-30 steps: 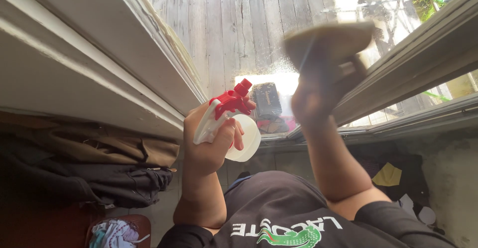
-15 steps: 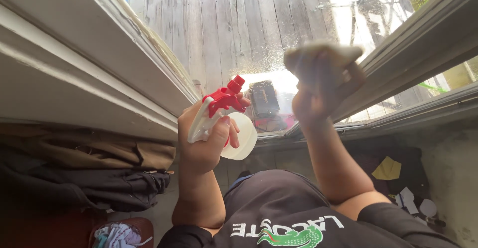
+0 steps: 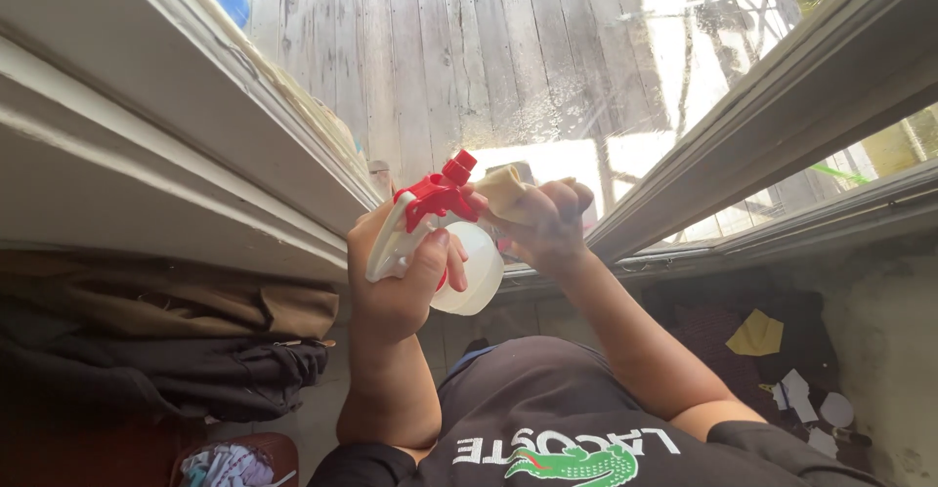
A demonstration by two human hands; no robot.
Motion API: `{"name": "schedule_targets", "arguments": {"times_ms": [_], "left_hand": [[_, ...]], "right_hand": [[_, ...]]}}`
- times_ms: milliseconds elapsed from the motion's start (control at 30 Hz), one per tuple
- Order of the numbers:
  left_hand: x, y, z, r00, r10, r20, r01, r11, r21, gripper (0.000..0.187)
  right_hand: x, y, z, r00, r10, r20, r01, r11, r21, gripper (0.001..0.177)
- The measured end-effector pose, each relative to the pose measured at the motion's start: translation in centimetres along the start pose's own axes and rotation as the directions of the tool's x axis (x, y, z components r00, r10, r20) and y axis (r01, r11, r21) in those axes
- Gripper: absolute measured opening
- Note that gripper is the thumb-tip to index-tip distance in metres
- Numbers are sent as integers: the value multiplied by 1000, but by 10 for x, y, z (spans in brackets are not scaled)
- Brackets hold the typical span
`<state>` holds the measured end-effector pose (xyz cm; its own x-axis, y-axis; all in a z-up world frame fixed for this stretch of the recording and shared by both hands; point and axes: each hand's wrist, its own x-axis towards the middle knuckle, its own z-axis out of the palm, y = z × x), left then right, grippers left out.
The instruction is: The person sprays a window with a cleaning solution and wipes the glass with a cloth. The person continues to wipe the window repeatedly, focusing on different sections of the glass.
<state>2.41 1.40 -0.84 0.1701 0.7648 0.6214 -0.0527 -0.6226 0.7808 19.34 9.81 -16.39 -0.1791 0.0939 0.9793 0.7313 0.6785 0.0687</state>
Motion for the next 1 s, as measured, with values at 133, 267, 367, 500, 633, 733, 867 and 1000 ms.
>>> {"name": "schedule_targets", "arguments": {"times_ms": [133,267,367,500,633,733,867,1000], "left_hand": [[-11,1,5,974,-222,-52,213,967,-141,33],[-12,3,8,979,-201,-41,194,973,-127,34],[-14,5,11,978,-203,-46,197,974,-109,31],[-14,5,11,973,-224,-53,217,969,-114,33],[-14,1,12,964,-255,-71,245,961,-127,37],[-14,-2,12,973,-226,-56,217,967,-130,33],[-17,-3,12,968,-237,-80,228,967,-112,33],[-20,1,10,968,-239,-81,229,967,-114,32]], "right_hand": [[22,14,-19,922,325,210,-387,762,519,27],[58,32,-34,903,405,-141,-331,868,371,45],[84,32,-33,908,347,-236,-304,932,199,38],[63,29,-19,965,210,-156,-201,977,73,50],[31,-1,6,999,2,-36,-4,998,-70,39],[-19,-2,12,995,49,-82,-38,991,128,10],[-43,38,3,997,69,-46,-52,952,301,41],[14,46,-20,917,313,-249,-291,949,121,38]]}}
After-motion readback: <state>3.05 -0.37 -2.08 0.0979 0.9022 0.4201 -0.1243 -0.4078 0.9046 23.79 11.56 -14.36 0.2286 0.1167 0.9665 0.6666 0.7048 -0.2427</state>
